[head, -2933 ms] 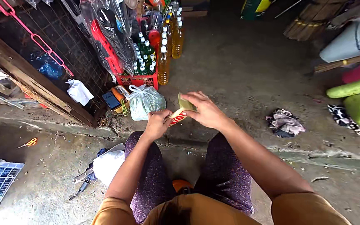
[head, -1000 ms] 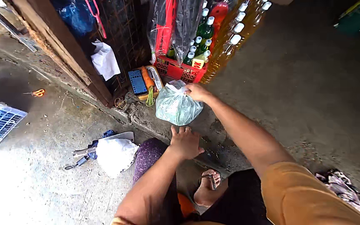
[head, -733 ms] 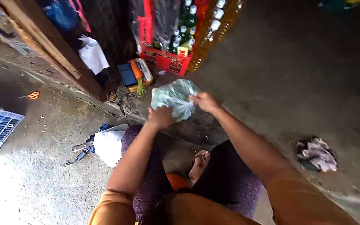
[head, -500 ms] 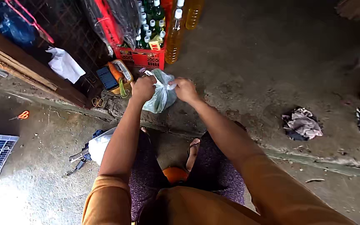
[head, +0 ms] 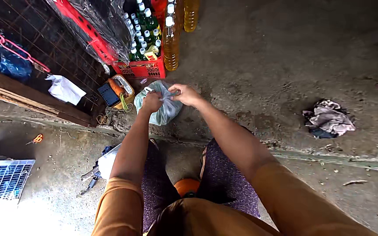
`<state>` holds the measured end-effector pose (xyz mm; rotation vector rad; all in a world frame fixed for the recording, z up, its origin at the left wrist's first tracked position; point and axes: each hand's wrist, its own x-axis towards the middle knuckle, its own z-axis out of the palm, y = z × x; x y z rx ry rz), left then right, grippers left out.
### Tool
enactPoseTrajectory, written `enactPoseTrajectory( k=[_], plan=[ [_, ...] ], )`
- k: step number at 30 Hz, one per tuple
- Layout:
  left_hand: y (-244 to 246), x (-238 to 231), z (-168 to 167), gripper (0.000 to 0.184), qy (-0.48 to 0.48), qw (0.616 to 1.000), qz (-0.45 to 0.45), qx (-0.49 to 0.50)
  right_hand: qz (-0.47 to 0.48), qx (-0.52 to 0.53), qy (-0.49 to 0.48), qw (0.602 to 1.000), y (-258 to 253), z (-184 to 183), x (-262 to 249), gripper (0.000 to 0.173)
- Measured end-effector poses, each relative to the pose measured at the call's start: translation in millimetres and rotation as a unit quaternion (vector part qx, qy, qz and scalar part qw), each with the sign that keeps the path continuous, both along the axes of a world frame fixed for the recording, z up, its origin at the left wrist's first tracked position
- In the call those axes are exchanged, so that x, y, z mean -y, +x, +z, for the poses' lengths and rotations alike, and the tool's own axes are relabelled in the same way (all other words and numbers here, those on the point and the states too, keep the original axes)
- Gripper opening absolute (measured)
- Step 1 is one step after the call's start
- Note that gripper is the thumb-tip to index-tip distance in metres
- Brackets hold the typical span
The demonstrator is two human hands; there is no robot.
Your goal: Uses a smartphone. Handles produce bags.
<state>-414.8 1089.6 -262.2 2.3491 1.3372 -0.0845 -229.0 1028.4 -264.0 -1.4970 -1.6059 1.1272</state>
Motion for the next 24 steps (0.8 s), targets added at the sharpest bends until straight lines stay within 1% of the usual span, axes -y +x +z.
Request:
enactPoseTrajectory(
  k=[2,4,5,7,8,10,12,15,17,18,19,20,21,22,23,24],
  plan=[
    [1,1,3,0.024,-0.005,1.0,0.004,0.0,0.008,0.094,-0.002,0.996,-4,-17,-4,0.052],
    [1,6,7,0.026,0.003,1.0,0.014,0.008,0.009,0.162,0.006,0.987,-17,-36,-5,0.054],
    [0,8,9,0.031,0.006,1.0,0.025,0.015,0.008,0.187,0.002,0.982,-23,-41,-5,0.049],
    [-7,9,11,0.04,0.008,0.999,0.044,0.019,0.004,0.227,0.006,0.974,-28,-47,-6,0.028],
    [-13,9,13,0.038,0.012,0.999,0.05,0.014,0.01,0.236,0.014,0.972,-27,-50,-9,0.023],
    [-28,13,20,0.03,0.023,0.997,0.06,-0.031,0.026,0.256,0.021,0.966,-20,-48,-12,0.018],
    [-44,19,28,0.029,0.033,0.992,0.088,-0.089,0.023,0.287,0.003,0.958,-10,-37,-13,0.019],
    [-67,23,35,0.024,0.013,0.982,0.138,-0.126,-0.045,0.284,-0.056,0.956,6,-30,-17,0.023],
    [-79,23,34,0.024,-0.011,0.984,0.135,-0.112,-0.077,0.283,-0.112,0.95,7,-22,-18,0.023],
    [-83,22,33,0.024,-0.027,0.989,0.122,-0.077,-0.087,0.299,-0.114,0.943,3,-18,-17,0.026],
    [-86,22,32,0.022,-0.049,0.993,0.109,-0.02,-0.097,0.314,-0.085,0.941,-3,-14,-15,0.034],
    [-89,23,32,0.018,-0.075,0.99,0.105,0.052,-0.092,0.315,-0.027,0.944,-10,-10,-12,0.048],
    [-92,26,30,0.014,-0.104,0.979,0.113,0.133,-0.067,0.308,0.045,0.948,-18,-6,-8,0.063],
    [-95,28,26,0.013,-0.13,0.957,0.132,0.225,-0.02,0.298,0.115,0.947,-27,-5,-5,0.073],
    [-98,29,26,0.02,-0.162,0.919,0.16,0.322,0.039,0.292,0.167,0.941,-36,-6,-4,0.074],
    [-99,28,28,0.028,-0.191,0.871,0.191,0.409,0.096,0.289,0.197,0.932,-45,-11,-2,0.065]
  ],
)
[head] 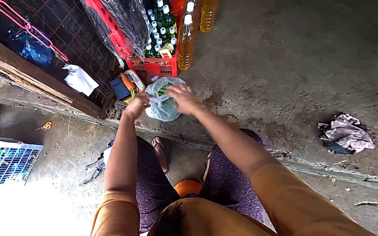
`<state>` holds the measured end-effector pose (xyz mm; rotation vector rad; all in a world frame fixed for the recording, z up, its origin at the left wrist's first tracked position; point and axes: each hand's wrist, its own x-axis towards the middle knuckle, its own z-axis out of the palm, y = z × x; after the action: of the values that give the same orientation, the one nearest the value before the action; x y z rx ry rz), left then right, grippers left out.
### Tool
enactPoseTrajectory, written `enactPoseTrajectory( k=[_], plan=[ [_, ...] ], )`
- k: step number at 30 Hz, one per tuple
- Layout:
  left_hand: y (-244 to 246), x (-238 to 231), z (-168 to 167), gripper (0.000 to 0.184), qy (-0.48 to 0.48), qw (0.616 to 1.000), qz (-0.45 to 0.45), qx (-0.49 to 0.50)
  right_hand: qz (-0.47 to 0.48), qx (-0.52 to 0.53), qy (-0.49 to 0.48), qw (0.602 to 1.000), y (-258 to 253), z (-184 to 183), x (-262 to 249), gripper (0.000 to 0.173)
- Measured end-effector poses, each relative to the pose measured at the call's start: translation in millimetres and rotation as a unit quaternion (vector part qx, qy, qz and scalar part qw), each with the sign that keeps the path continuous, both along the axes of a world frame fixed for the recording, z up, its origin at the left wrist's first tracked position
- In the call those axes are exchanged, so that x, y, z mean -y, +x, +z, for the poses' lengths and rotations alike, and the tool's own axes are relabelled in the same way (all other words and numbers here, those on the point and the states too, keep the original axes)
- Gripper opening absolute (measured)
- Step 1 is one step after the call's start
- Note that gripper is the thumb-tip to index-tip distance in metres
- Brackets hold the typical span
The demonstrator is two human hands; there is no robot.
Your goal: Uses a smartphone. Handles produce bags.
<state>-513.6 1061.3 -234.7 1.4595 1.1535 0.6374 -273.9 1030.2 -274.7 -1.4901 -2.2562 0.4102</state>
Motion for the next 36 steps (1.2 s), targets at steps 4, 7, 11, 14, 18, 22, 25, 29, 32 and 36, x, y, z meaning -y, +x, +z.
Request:
enactPoseTrajectory(
  k=[4,7,11,14,18,22,25,29,32,36],
  plan=[
    [5,-11,6,0.012,-0.095,0.919,0.237,0.3,0.099,0.105,-0.088,0.986,-26,-9,17,0.03],
    [-8,-28,-2,0.011,-0.199,0.858,0.3,0.366,0.066,0.102,-0.137,0.983,-26,-11,22,0.029],
    [-70,-36,-31,0.027,-0.248,0.911,0.221,0.246,-0.099,-0.068,-0.257,0.959,11,-16,13,0.062],
    [-96,-13,-71,0.03,-0.281,0.922,0.202,0.171,-0.21,-0.214,-0.287,0.91,38,-20,-3,0.075],
    [-69,-2,-88,0.03,-0.3,0.904,0.286,0.105,-0.291,-0.201,-0.261,0.898,42,-5,-10,0.077],
    [-28,-29,-66,0.098,-0.227,0.942,0.246,-0.006,-0.289,-0.02,-0.082,0.954,15,28,-22,0.071],
    [14,-48,-52,0.103,-0.128,0.967,0.177,-0.132,-0.247,0.045,-0.113,0.961,-12,21,-60,0.084],
    [1,-68,-66,0.047,-0.14,0.958,0.221,-0.118,-0.267,0.036,-0.226,0.936,4,5,-96,0.049],
    [-24,-76,-80,0.024,-0.281,0.905,0.302,0.106,-0.306,-0.044,-0.238,0.921,32,-13,-101,0.026],
    [-20,-83,-91,0.012,-0.282,0.86,0.337,0.261,-0.367,-0.402,-0.219,0.81,31,-35,-106,0.025]
  ],
)
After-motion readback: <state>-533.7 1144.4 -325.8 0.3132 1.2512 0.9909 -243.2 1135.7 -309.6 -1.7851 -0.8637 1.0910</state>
